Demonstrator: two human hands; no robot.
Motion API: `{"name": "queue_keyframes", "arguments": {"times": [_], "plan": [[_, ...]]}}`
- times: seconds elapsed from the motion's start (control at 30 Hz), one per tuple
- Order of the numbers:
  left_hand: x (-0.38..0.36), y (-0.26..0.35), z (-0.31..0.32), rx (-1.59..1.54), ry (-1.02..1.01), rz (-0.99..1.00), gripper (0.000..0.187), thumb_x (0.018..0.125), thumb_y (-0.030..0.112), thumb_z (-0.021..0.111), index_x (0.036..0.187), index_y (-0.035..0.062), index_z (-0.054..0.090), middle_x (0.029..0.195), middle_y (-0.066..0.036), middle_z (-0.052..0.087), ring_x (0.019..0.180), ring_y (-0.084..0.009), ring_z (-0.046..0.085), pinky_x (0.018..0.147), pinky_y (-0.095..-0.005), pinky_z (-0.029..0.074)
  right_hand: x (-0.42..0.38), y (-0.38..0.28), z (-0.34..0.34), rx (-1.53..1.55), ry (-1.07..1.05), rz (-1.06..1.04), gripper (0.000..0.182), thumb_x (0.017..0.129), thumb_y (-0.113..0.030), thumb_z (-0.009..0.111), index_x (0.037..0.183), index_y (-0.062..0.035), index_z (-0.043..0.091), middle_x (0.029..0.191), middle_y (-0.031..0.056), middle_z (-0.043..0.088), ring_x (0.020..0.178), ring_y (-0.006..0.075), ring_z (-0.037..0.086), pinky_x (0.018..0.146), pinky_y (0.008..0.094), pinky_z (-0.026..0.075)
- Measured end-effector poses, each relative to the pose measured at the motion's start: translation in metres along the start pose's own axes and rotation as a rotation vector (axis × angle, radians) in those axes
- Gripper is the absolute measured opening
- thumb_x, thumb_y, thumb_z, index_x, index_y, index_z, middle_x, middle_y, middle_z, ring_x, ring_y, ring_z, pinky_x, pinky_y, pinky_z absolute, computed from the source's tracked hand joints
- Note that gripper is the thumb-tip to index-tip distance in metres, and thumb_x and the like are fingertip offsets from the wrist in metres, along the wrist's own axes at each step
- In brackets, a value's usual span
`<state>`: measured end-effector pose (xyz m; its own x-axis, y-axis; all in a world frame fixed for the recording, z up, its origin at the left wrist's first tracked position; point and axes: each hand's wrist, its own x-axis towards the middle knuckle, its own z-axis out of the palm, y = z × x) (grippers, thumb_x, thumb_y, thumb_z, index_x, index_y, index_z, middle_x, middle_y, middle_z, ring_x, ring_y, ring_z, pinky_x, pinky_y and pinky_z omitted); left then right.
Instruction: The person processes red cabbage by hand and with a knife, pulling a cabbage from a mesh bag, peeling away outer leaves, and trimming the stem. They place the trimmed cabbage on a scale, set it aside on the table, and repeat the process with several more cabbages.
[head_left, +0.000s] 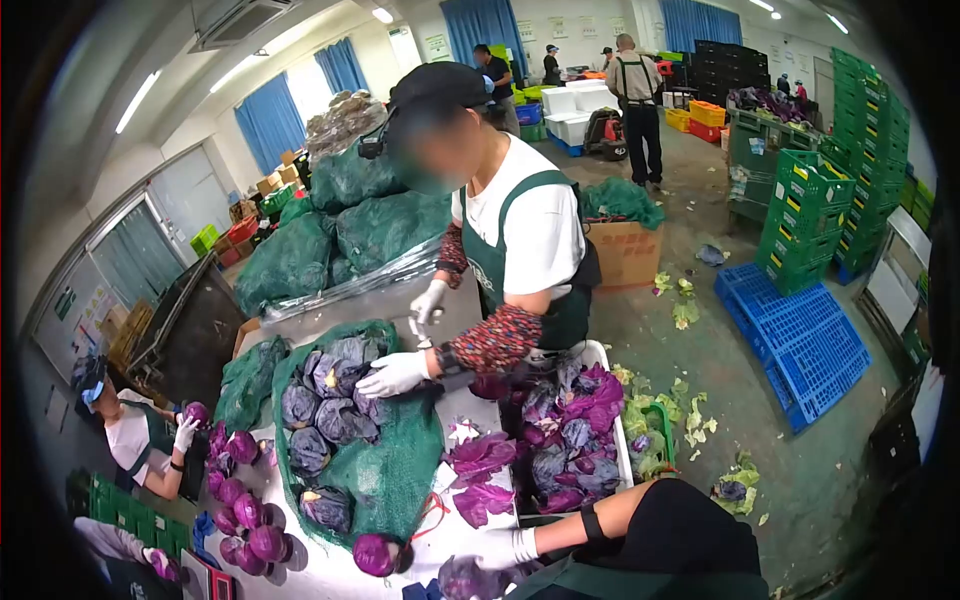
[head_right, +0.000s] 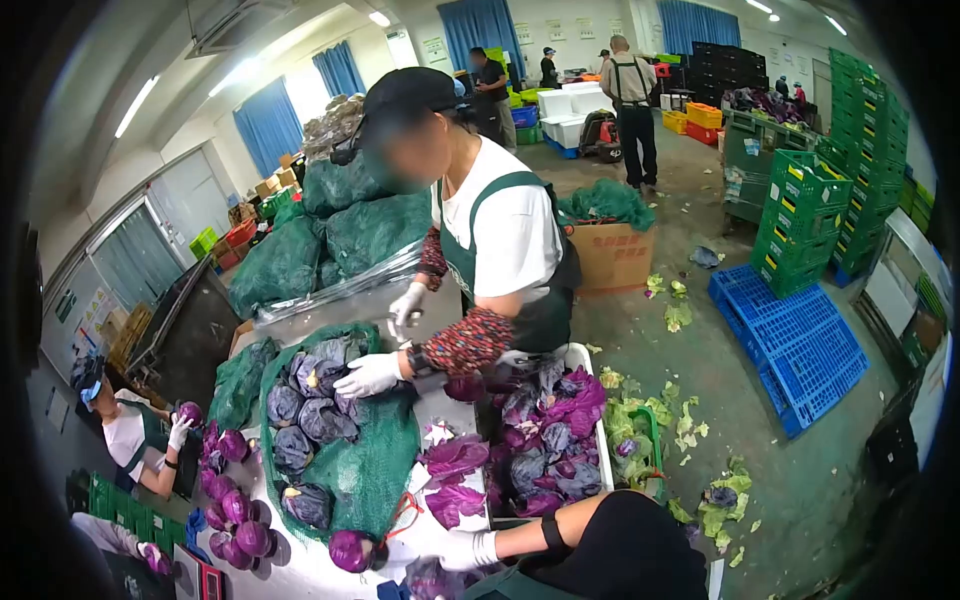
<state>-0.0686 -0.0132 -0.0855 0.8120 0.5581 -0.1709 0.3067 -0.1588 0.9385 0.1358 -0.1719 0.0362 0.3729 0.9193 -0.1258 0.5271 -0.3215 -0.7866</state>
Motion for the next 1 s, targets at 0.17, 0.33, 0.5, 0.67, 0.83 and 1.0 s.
{"name": "queue_keyframes", "arguments": {"times": [0.17, 0.33, 0.5, 0.67, 0.83, 1.0], "plan": [[0.015, 0.133, 0.028, 0.072, -0.148, 0.436, 0.069, 0.072, 0.024, 0.077, 0.128, -0.0003, 0.043, 0.124, -0.019, 0.051, 0.107, -0.0269, 0.054, 0.090, -0.0384, 0.045, 0.012, 0.013, 0.027, 0.004, 0.300, -0.216, 0.047, 0.080, -0.009, 0.047, 0.125, -0.0182, 0.053, 0.097, 0.0158, 0.063, 0.066, 0.0267, 0.061, 0.057, 0.0366, 0.052], [0.027, 0.119, 0.027, 0.461, 0.064, 0.292, 0.089, 0.057, 0.037, 0.084, 0.130, 0.0033, 0.044, 0.127, -0.022, 0.048, 0.118, -0.0387, 0.044, 0.098, -0.0443, 0.038, 0.027, 0.017, 0.015, -0.047, 0.358, -0.131, 0.049, 0.082, -0.011, 0.046, 0.129, -0.0233, 0.051, 0.099, 0.0128, 0.064, 0.057, 0.0248, 0.059, 0.050, 0.0348, 0.050], [0.014, 0.120, 0.012, 0.489, 0.018, 0.310, 0.086, 0.063, 0.046, 0.080, 0.130, 0.0063, 0.046, 0.131, -0.022, 0.042, 0.122, -0.0382, 0.041, 0.101, -0.0431, 0.038, 0.047, 0.091, 0.014, -0.216, 0.534, -0.007, 0.028, 0.083, -0.023, 0.054, 0.108, -0.0112, 0.060, 0.068, 0.0145, 0.059, 0.064, 0.0313, 0.060, 0.057, 0.0416, 0.048], [-0.017, 0.084, -0.040, 0.079, -0.091, 0.153, 0.096, 0.061, 0.026, 0.086, 0.136, 0.0049, 0.030, 0.146, -0.024, 0.021, 0.135, -0.0329, 0.028, 0.111, -0.0400, 0.027, 0.050, 0.109, -0.024, -0.317, 0.493, 0.026, 0.029, 0.080, -0.029, 0.061, 0.100, -0.0078, 0.057, 0.092, 0.0177, 0.062, 0.083, 0.0339, 0.062, 0.071, 0.0454, 0.049], [-0.042, 0.133, -0.006, -0.178, 0.167, -0.129, 0.108, 0.061, 0.027, 0.086, 0.138, -0.0023, 0.017, 0.140, -0.025, 0.028, 0.127, -0.0285, 0.036, 0.106, -0.0376, 0.032, 0.039, 0.012, -0.079, 0.150, 0.308, 0.205, 0.034, 0.085, -0.019, 0.059, 0.113, 0.0004, 0.053, 0.102, 0.0185, 0.061, 0.085, 0.0326, 0.062, 0.075, 0.0380, 0.050], [-0.027, 0.138, 0.003, 0.519, 0.223, -0.102, 0.097, 0.067, 0.046, 0.078, 0.133, -0.0099, 0.033, 0.127, -0.029, 0.043, 0.115, -0.0399, 0.049, 0.096, -0.0399, 0.043, -0.033, -0.010, 0.016, -0.341, 0.050, -0.061, 0.028, 0.088, -0.021, 0.053, 0.112, -0.0073, 0.053, 0.079, 0.0131, 0.061, 0.056, 0.0297, 0.061, 0.051, 0.0403, 0.051]]}}
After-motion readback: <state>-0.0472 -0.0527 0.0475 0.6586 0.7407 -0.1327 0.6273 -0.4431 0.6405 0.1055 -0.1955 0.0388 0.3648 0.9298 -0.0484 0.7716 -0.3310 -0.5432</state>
